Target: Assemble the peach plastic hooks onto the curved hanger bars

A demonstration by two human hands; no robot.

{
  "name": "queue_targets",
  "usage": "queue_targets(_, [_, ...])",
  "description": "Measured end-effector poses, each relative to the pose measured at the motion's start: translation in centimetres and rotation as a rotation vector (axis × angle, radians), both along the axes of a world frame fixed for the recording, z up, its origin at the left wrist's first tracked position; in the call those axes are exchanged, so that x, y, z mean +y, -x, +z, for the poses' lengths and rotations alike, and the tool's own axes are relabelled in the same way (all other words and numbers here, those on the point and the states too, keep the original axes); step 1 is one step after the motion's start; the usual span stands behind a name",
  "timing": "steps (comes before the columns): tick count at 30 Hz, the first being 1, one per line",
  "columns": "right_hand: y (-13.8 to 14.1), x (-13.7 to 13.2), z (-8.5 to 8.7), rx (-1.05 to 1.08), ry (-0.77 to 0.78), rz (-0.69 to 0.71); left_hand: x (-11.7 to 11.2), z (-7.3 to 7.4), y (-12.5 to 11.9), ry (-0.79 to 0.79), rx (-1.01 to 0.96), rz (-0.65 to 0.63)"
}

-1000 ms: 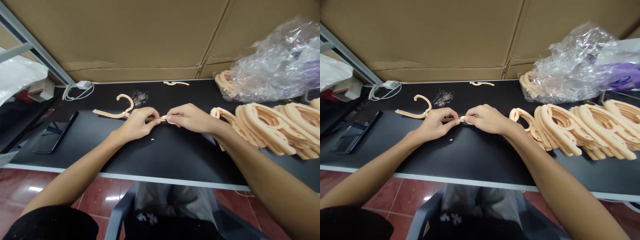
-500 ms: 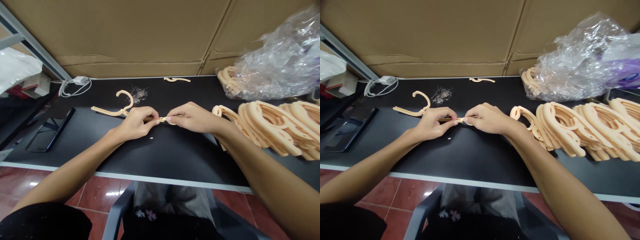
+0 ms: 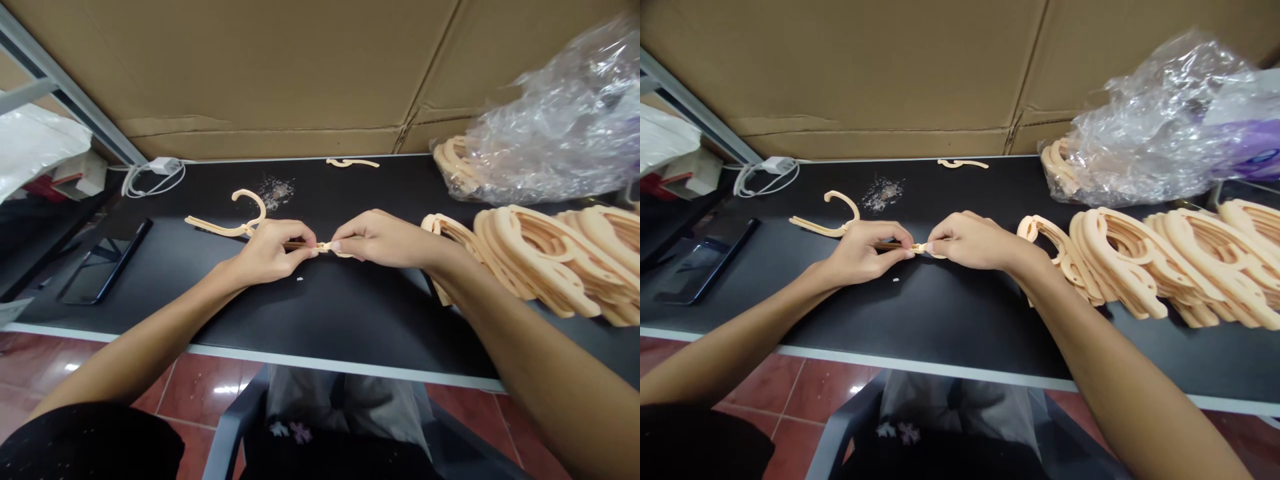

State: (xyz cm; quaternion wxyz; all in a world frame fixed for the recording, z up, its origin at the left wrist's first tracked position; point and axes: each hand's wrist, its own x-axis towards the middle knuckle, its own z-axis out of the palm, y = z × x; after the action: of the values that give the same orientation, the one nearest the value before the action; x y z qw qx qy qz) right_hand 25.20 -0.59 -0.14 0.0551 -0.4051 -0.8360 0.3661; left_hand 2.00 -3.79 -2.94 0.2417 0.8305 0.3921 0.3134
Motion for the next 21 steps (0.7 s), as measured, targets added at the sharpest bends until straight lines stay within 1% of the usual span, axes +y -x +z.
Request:
queue_targets(3, [0.3, -0.2, 0.2, -0.048, -0.02, -0.003, 0.0, 0.2, 0.0, 0.002, 0.0, -0.005])
queue_targets(8, [0.7, -0.6, 0.2, -0.117, -0.132, -0.048, -0.1, 0.4, 0.0, 0.027, 0.007, -0.001])
queue_targets(13, [0.6, -1.1, 0.3, -0.145, -0.174, -0.015, 0.0, 0.4, 0.0, 0.07, -0.018, 0.01])
queue_targets(18, [0.8, -2.0, 0.3, -0.215, -0.341, -0.006, 0.0, 0.7, 0.0, 0.113, -0.033, 0.021])
queue_targets(21, [1.2, -2.4, 0.4, -0.306, -0.434, 0.006, 0.1, 0.9, 0.0, 0.14, -0.037, 0.021])
